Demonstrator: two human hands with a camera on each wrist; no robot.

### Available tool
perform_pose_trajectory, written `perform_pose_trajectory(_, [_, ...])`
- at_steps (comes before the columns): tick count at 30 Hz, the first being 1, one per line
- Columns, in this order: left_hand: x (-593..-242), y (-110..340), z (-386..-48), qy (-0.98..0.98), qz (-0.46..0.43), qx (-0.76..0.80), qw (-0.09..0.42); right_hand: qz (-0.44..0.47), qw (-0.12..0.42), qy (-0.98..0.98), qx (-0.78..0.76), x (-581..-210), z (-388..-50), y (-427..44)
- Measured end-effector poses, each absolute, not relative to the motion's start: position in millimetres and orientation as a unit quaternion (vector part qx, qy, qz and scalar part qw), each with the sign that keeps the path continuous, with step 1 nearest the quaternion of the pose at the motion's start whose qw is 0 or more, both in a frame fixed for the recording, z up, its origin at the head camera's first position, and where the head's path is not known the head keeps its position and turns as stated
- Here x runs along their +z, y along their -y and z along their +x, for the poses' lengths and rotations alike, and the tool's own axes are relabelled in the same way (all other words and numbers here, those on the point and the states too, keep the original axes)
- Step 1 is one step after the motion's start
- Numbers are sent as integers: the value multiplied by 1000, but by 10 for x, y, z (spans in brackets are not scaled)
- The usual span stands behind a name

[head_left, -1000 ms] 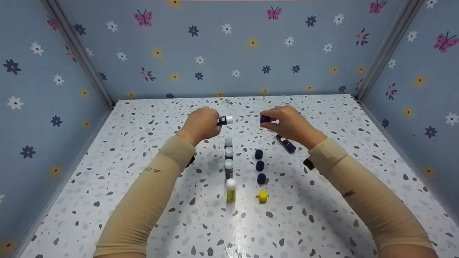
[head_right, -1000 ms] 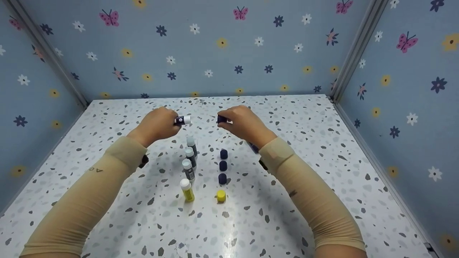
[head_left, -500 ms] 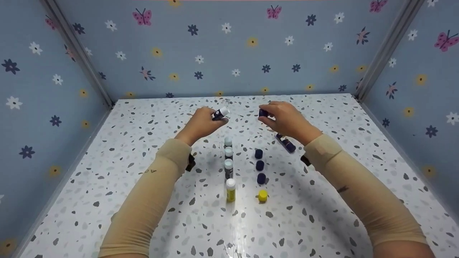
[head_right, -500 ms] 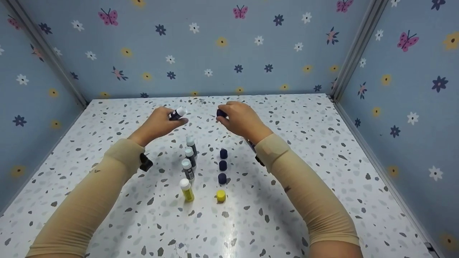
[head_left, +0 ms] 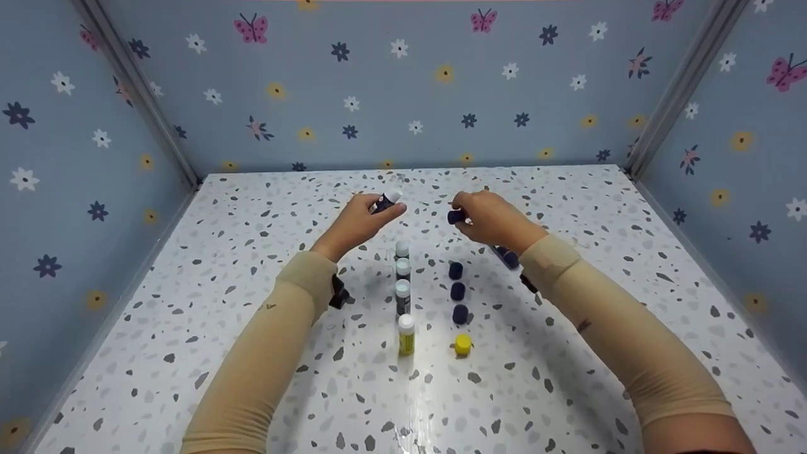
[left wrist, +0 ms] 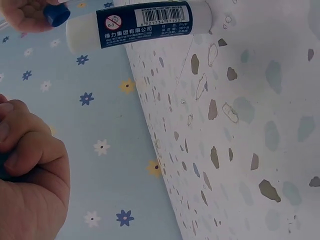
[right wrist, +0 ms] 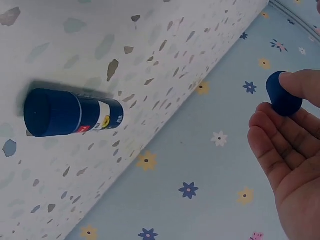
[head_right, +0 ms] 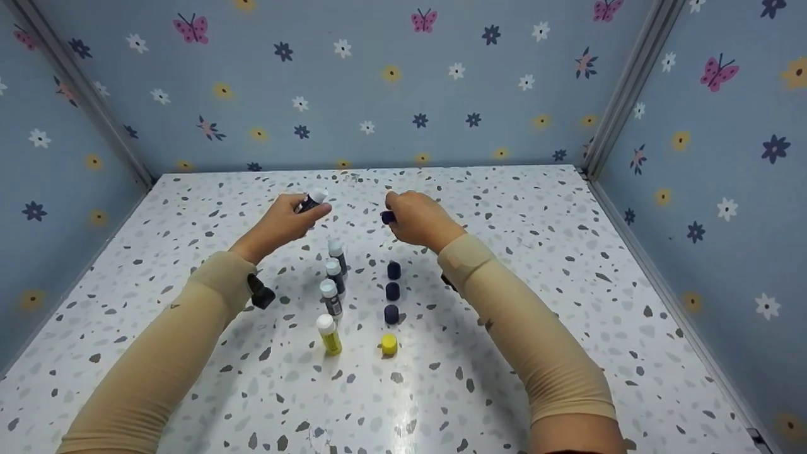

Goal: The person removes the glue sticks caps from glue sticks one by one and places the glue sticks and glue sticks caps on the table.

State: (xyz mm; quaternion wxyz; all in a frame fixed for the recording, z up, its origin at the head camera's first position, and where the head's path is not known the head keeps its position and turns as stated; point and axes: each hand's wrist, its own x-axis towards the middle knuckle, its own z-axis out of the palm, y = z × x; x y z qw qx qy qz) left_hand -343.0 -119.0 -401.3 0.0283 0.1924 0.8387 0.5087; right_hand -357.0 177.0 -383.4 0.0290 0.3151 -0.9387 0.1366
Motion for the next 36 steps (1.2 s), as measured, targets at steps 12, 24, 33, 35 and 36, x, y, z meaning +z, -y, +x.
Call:
perform_pose_trajectory(12, [-4107,1221,-3416,-816,188,545,34,351,-10,931,98,-4145,-3642,-1727])
perform_pose_trajectory(24, [-4159,1247,-3397,-801,167,571,60,318,-67,944,65,-4290,-3664,-1677])
perform_pose_trajectory(33, [-4192,1269,-3394,-793,164,582,69,330,-84,938,60,-4359,-3669,-1645])
perform_pose_trajectory(35, [-4195,1268,-3398,-799,165,575,65,334,-84,937,60,-4371,-3676,-1643])
perform_pose_trajectory(36, [-4195,1267,-3401,-801,165,571,62,334,-84,937,60,-4377,-3680,-1641])
